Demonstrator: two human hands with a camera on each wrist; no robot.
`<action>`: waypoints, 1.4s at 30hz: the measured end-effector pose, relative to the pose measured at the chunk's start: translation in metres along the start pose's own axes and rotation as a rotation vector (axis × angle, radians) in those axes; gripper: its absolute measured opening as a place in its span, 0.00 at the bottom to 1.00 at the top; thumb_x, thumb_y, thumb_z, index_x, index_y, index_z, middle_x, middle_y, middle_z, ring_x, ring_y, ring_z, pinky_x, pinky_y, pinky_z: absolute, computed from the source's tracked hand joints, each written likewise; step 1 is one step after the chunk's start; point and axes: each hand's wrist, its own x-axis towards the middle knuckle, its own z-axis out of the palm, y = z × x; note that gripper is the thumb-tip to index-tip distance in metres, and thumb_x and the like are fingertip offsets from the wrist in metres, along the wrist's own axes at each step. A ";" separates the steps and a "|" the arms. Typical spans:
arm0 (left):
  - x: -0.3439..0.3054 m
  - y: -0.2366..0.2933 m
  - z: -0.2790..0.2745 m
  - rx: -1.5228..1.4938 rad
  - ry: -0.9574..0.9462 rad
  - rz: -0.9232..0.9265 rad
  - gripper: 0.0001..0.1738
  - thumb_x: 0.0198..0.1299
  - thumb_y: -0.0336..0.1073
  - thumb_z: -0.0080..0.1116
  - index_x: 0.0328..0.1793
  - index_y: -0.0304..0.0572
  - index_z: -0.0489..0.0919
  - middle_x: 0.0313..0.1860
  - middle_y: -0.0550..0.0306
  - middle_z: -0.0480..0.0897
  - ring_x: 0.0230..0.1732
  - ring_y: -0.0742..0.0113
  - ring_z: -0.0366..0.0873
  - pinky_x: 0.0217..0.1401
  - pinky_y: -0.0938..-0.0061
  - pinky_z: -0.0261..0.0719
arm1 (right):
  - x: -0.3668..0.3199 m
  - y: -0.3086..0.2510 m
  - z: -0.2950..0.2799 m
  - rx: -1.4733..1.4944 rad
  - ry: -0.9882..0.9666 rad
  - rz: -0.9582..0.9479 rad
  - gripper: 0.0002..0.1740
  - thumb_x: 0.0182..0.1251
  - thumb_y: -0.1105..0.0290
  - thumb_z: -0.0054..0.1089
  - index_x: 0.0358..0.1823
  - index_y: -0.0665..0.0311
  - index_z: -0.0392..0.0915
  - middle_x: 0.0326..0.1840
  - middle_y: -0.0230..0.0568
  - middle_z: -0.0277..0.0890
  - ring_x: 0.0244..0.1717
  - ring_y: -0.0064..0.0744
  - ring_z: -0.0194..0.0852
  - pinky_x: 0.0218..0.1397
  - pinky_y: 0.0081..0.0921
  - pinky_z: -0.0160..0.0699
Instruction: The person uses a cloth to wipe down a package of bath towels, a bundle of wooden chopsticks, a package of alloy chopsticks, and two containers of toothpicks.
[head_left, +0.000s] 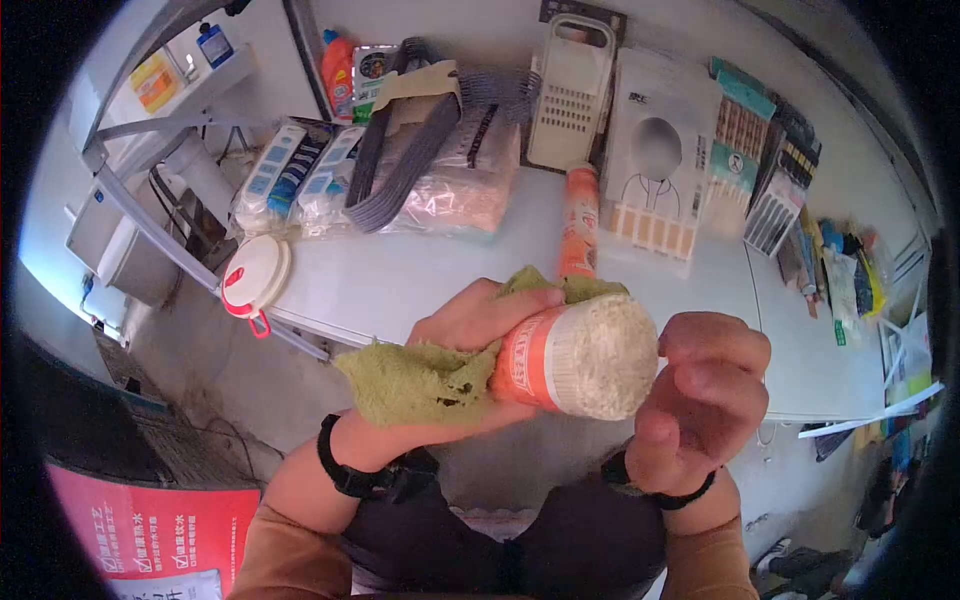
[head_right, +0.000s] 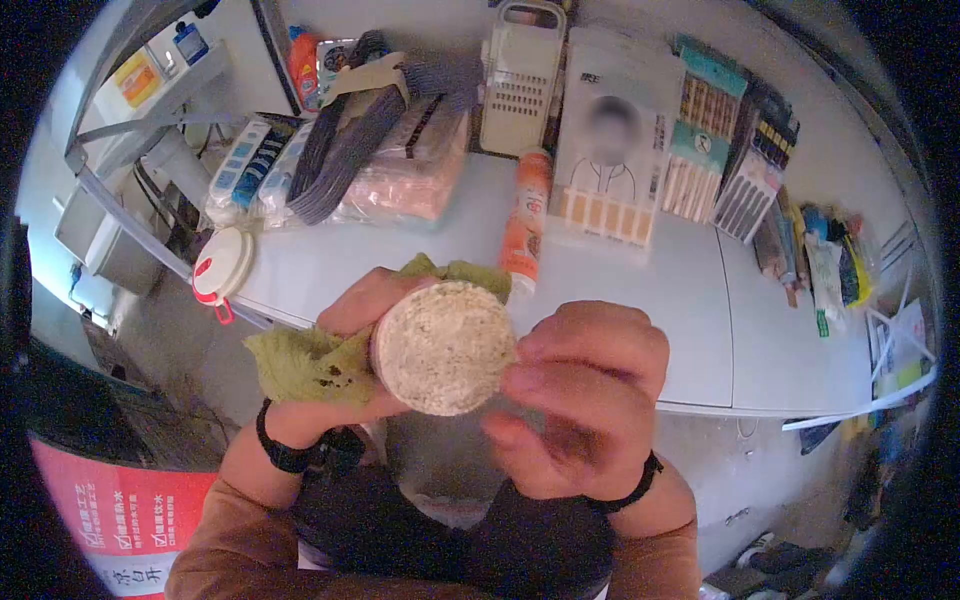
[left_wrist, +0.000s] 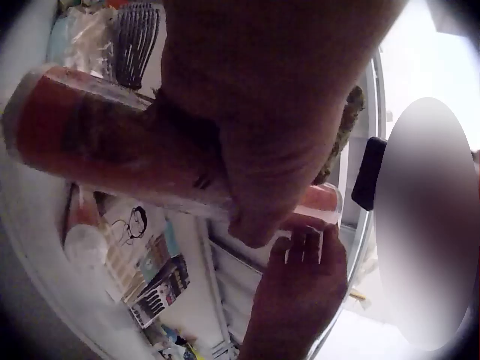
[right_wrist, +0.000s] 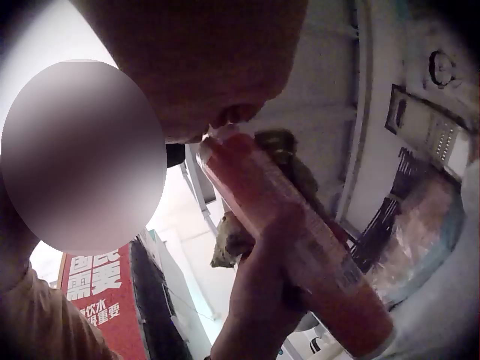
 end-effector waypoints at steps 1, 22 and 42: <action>0.000 -0.001 0.001 0.025 0.012 0.014 0.39 0.38 0.38 0.77 0.61 0.44 0.73 0.44 0.53 0.78 0.41 0.57 0.77 0.44 0.70 0.76 | 0.001 -0.003 -0.003 -0.005 0.007 0.006 0.14 0.52 0.65 0.70 0.40 0.56 0.78 0.43 0.38 0.70 0.41 0.36 0.70 0.44 0.30 0.71; -0.001 -0.003 -0.006 0.241 0.231 0.182 0.34 0.42 0.36 0.73 0.60 0.46 0.75 0.47 0.44 0.79 0.43 0.52 0.81 0.44 0.68 0.80 | 0.009 -0.007 -0.003 -0.145 -0.179 0.025 0.20 0.49 0.76 0.59 0.47 0.61 0.82 0.48 0.43 0.75 0.45 0.41 0.74 0.50 0.34 0.74; -0.006 -0.010 -0.003 0.226 0.258 0.197 0.31 0.46 0.31 0.67 0.61 0.47 0.75 0.44 0.46 0.80 0.41 0.52 0.80 0.42 0.68 0.78 | 0.008 -0.005 -0.001 -0.099 -0.184 0.079 0.20 0.49 0.76 0.61 0.48 0.60 0.80 0.48 0.44 0.75 0.46 0.41 0.74 0.49 0.34 0.74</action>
